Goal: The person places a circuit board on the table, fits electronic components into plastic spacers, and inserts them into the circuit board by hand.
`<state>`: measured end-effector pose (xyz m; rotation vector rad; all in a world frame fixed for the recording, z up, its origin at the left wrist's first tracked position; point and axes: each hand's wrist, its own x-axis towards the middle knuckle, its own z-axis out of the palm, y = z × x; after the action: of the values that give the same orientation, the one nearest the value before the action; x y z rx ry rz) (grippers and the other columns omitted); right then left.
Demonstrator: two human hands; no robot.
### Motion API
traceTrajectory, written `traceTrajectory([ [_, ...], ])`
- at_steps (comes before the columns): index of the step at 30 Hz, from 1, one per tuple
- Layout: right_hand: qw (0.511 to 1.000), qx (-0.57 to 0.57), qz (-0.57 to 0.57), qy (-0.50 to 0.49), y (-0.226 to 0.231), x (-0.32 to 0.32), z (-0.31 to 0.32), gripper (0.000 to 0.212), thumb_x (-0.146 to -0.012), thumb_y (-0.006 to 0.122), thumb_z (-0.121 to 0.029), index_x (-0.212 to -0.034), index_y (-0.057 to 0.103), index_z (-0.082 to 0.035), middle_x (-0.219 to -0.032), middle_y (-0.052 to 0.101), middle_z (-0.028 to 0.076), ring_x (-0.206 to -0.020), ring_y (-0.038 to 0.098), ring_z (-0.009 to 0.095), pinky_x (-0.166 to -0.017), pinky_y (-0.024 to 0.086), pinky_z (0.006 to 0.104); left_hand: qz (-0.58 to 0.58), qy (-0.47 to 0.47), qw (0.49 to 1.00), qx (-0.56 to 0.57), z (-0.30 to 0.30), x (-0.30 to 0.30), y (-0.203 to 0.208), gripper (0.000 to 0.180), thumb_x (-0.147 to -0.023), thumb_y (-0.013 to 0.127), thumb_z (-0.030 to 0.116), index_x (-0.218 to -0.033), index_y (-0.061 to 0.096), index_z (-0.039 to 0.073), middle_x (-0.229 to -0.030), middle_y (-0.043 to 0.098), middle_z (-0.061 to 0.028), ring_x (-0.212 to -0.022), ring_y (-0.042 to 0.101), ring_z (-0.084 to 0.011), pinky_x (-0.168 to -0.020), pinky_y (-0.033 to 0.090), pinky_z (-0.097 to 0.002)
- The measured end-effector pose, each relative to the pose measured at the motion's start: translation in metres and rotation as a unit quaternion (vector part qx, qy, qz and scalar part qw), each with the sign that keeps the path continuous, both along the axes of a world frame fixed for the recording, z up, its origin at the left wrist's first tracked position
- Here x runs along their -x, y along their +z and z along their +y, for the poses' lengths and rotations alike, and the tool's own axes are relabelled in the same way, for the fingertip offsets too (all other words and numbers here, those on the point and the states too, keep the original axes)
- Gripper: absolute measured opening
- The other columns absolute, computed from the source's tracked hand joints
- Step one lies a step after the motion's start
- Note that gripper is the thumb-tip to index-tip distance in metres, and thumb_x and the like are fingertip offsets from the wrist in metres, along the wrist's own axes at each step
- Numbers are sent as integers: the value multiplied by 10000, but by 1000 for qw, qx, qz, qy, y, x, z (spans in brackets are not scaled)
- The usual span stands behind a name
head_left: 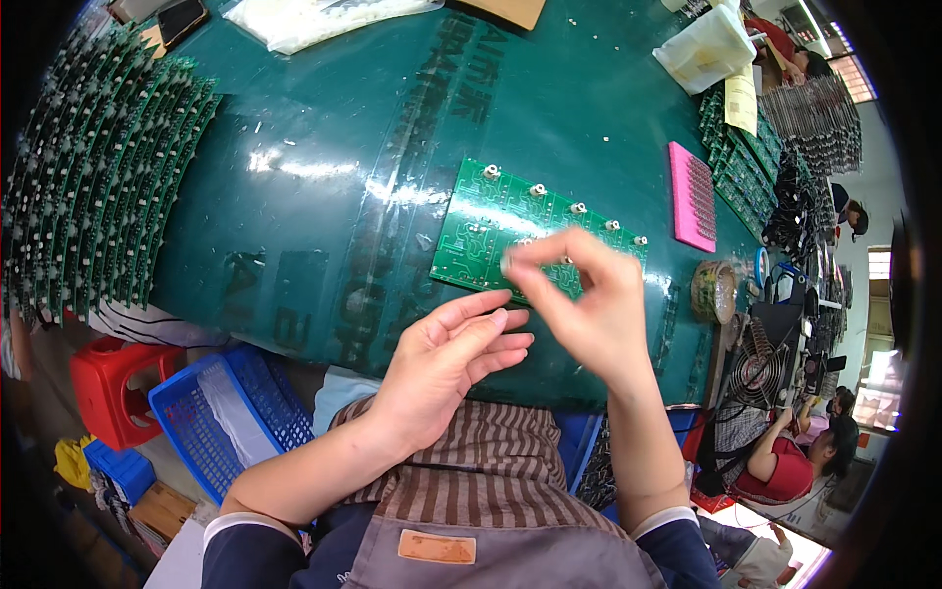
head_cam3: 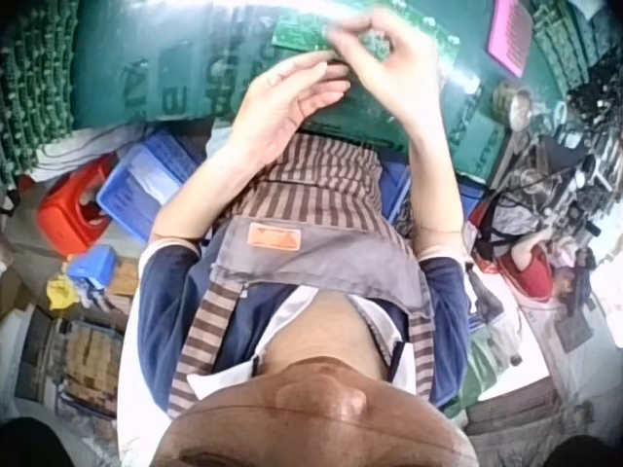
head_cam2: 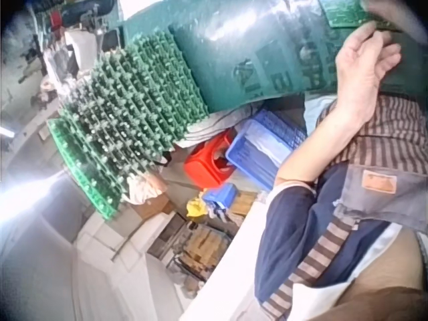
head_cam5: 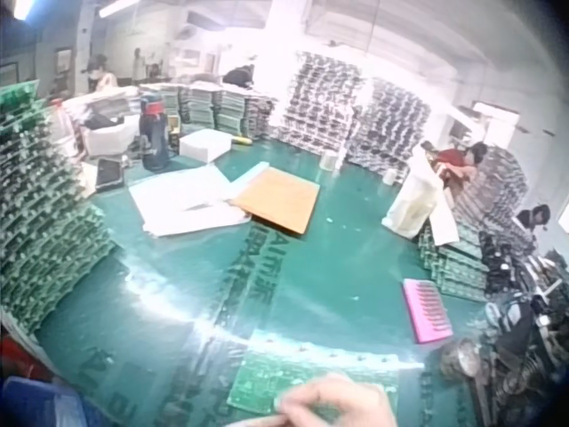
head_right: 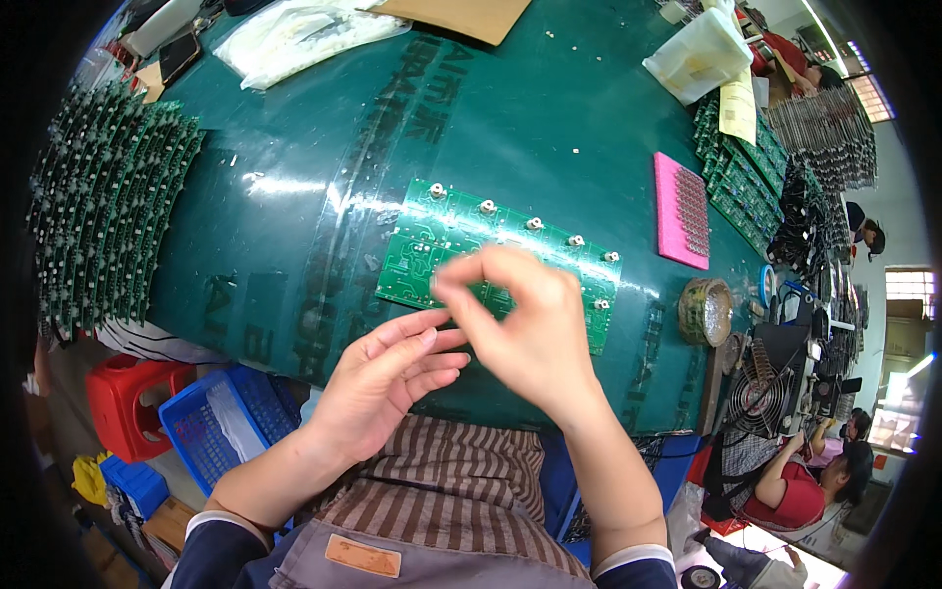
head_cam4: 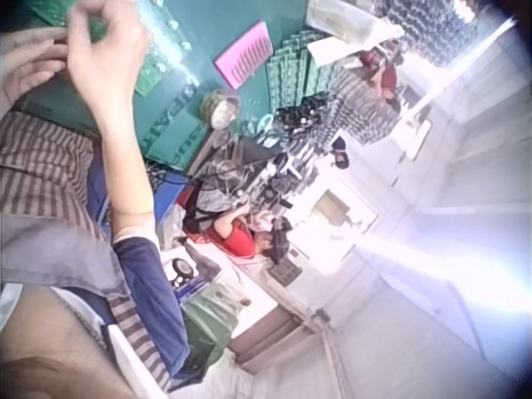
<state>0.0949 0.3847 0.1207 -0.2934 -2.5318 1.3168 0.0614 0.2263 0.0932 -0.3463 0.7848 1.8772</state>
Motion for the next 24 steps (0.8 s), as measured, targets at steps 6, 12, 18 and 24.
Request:
traceTrajectory([
  [6, 997, -38, -52, -30, -9, 39, -2, 82, -768, 681, -52, -817, 648, 5, -769, 681, 90, -741, 664, 169, -669, 513, 284, 64, -82, 995, -13, -4, -11, -10, 282, -925, 553, 143, -1143, 544, -35, -1018, 613, -106, -895, 600, -138, -796, 500, -264],
  [12, 994, -54, -86, -36, -13, 44, -5, 78, -766, 686, -54, -809, 660, 6, -748, 677, 97, -712, 660, 169, -667, 514, 284, 48, -86, 995, -16, -7, -8, -10, 256, -929, 537, 143, -1118, 556, -28, -943, 604, -70, -847, 584, -111, -766, 491, -253],
  [18, 994, -96, -26, -40, -23, 38, -10, 68, -759, 691, -46, -778, 642, -3, -726, 654, 98, -662, 643, 211, -645, 518, 300, 45, -100, 994, -19, -8, -7, -9, 221, -923, 541, 130, -1093, 578, -6, -886, 602, -43, -787, 574, -89, -701, 471, -224],
  [24, 989, -121, 57, -62, -34, 33, -17, 81, -748, 693, -19, -747, 612, -15, -732, 644, 91, -680, 616, 214, -588, 492, 315, 112, -145, 983, -11, -10, -5, -6, 176, -910, 556, 111, -1046, 607, 13, -781, 556, 24, -648, 479, -24, -574, 391, -180],
])
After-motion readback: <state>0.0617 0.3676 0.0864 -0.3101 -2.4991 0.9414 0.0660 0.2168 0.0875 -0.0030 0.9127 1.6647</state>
